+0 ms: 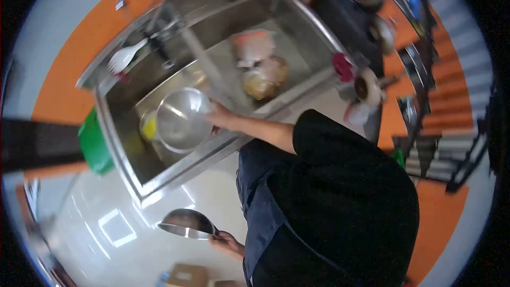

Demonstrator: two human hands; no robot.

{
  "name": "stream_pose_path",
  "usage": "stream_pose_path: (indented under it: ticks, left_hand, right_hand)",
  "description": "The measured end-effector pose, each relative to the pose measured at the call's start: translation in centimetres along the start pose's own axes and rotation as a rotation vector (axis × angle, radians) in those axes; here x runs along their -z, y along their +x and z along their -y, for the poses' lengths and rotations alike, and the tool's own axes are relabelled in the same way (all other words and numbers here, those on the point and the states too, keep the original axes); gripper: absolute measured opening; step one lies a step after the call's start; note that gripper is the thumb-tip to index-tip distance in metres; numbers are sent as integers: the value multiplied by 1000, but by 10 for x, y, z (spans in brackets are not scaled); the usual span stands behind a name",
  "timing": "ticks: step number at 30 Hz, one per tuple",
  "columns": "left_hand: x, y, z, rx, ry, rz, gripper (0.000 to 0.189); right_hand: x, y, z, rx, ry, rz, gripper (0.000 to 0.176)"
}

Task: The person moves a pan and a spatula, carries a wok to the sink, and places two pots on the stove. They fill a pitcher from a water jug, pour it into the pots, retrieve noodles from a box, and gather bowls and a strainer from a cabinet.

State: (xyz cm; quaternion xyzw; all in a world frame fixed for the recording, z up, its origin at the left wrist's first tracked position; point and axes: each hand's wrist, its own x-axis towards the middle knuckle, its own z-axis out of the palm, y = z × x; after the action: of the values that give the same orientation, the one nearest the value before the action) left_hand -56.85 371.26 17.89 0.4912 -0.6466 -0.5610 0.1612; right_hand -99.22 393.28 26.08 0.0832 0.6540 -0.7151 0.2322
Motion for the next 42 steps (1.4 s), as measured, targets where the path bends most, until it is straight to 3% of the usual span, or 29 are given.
stream_pose_path:
  ticks: [2,3,7,9,11,14,15,20,22,23,25,27,30,31,34,35,38,40,42]
  left_hand:
    - [-32,23,-87,-187,-6,88,13]
    - [-43,30,-119,-252,-20,162,10]
    - [-70,61,-146,-424,-74,664,9]
    - [-95,103,-117,-164,-216,815,18]
    - [-118,37,-161,-501,285,990,29]
    - [-157,0,-130,342,-427,1429,53]
    - [-169,-20,-125,425,-422,1472,52]
    - [-193,-133,-112,401,-269,1623,46]
    - [-200,-175,-103,390,-267,1690,44]
    - [-196,-210,-106,426,-313,1547,42]
    - [-220,-219,-59,415,-216,1550,43]
    - [-224,-260,-49,213,-133,1597,46]
    - [-230,-324,-48,245,-84,1655,42]
    - [-244,-342,-43,261,-64,1568,35]
    - [-260,-380,-30,123,-93,1603,30]
    - [-276,-388,-24,276,-99,1606,30]
    - [-300,-433,-32,332,-143,1673,33]
    - [-332,-450,-28,395,-78,1666,35]
    - [-362,-472,-34,538,-116,1780,36]
  right_hand:
    - [29,-45,-8,-42,-163,-13,57]
    - [39,-66,-21,-28,-96,-103,48]
    - [79,-168,-64,39,96,-429,35]
    - [91,-234,-59,47,147,-513,38]
    - [91,-292,-61,95,147,-621,44]
    - [88,-344,-82,7,164,-729,49]
    - [92,-357,-99,28,160,-715,49]
    - [105,-429,-131,-4,148,-677,52]
    - [114,-448,-140,26,168,-816,57]
    - [125,-466,-141,17,164,-784,67]
    - [134,-507,-136,-34,183,-799,66]
    - [151,-539,-142,-87,200,-829,66]
    - [173,-567,-178,70,45,-964,73]
    - [186,-582,-178,91,-26,-982,77]
    - [221,-619,-179,-42,94,-886,83]
    - [233,-629,-182,4,12,-877,84]
    - [272,-668,-150,11,-186,-881,88]
    - [304,-691,-123,34,-170,-711,90]
    - [338,-693,-110,-19,-279,-680,90]
